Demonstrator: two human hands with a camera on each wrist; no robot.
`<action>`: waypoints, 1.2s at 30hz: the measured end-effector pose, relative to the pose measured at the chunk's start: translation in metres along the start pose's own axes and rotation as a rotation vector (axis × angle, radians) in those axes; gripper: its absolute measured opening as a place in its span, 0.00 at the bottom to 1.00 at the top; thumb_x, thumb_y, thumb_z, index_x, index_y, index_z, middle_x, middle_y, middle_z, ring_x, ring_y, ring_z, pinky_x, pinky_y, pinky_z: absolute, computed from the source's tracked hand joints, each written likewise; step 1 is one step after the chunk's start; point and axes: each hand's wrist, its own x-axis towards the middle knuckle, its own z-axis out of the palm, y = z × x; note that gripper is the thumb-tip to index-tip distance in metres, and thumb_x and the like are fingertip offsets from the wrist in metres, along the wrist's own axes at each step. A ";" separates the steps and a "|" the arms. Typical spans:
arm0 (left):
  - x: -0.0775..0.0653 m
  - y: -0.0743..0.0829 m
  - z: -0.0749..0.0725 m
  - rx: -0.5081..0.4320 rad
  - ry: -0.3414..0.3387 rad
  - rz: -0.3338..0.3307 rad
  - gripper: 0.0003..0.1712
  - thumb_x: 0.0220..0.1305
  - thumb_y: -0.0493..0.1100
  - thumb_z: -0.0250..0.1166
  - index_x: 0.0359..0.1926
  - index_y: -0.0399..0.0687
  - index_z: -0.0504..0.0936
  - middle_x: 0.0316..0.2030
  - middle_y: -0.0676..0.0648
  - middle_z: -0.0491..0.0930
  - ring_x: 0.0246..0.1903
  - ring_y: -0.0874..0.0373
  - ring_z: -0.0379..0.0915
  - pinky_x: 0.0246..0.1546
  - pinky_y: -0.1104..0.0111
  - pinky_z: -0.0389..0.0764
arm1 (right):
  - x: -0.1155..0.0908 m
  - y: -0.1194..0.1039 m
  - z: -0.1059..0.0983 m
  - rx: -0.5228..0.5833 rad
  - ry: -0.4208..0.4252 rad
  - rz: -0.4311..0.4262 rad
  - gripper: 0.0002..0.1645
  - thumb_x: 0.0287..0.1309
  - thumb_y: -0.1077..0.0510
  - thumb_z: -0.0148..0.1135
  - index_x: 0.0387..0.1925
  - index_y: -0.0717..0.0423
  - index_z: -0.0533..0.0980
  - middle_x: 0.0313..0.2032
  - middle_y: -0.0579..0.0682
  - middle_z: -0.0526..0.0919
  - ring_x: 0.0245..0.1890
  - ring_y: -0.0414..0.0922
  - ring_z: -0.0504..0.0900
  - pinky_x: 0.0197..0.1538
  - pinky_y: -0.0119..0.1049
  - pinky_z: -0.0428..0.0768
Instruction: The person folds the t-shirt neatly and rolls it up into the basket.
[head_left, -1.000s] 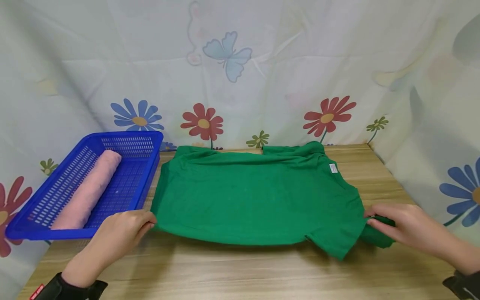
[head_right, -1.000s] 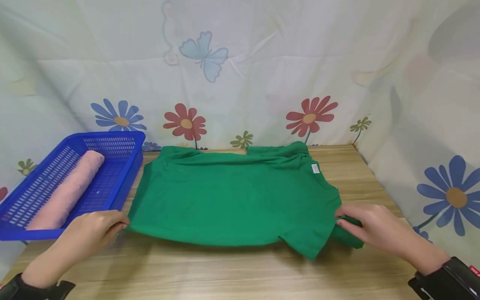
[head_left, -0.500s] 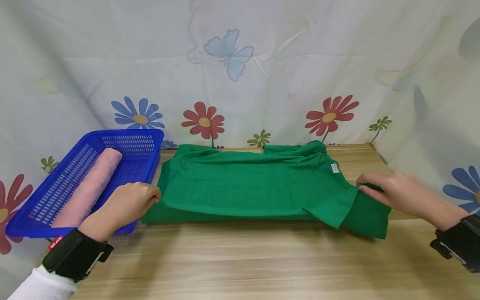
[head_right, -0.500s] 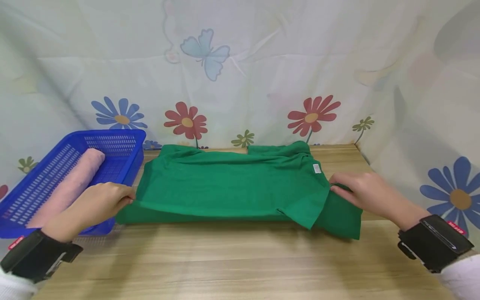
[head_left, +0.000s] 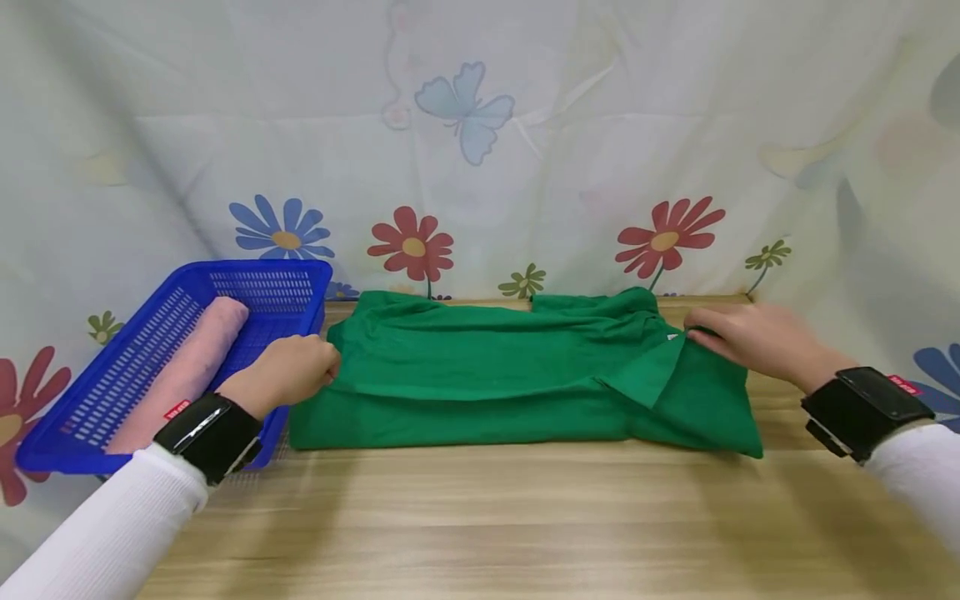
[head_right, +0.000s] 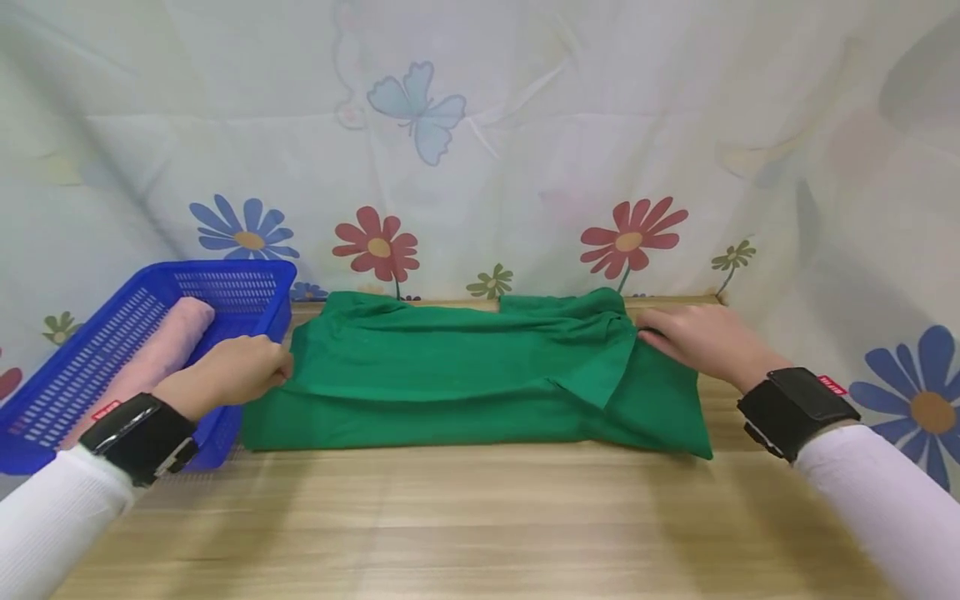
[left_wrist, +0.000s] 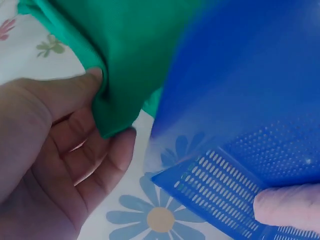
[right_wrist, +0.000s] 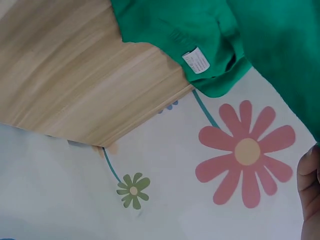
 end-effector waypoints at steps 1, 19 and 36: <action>0.002 0.000 0.000 0.007 -0.019 -0.001 0.07 0.47 0.33 0.62 0.19 0.50 0.78 0.20 0.54 0.74 0.21 0.58 0.70 0.20 0.62 0.72 | 0.002 0.002 0.003 -0.009 0.002 0.002 0.12 0.40 0.59 0.66 0.30 0.50 0.74 0.25 0.42 0.78 0.18 0.35 0.72 0.21 0.29 0.71; 0.042 0.001 -0.005 0.096 -0.242 -0.118 0.11 0.53 0.30 0.53 0.18 0.42 0.75 0.20 0.44 0.75 0.23 0.52 0.72 0.23 0.55 0.74 | 0.050 0.017 0.036 -0.048 -0.056 0.006 0.10 0.46 0.58 0.63 0.26 0.51 0.68 0.19 0.43 0.71 0.19 0.40 0.69 0.22 0.32 0.70; 0.063 0.004 0.002 0.148 -0.300 -0.182 0.09 0.54 0.29 0.53 0.31 0.37 0.80 0.31 0.38 0.79 0.28 0.44 0.75 0.24 0.52 0.75 | 0.069 0.024 0.069 -0.049 -0.150 0.164 0.06 0.50 0.57 0.60 0.28 0.55 0.73 0.22 0.50 0.74 0.22 0.47 0.72 0.26 0.41 0.73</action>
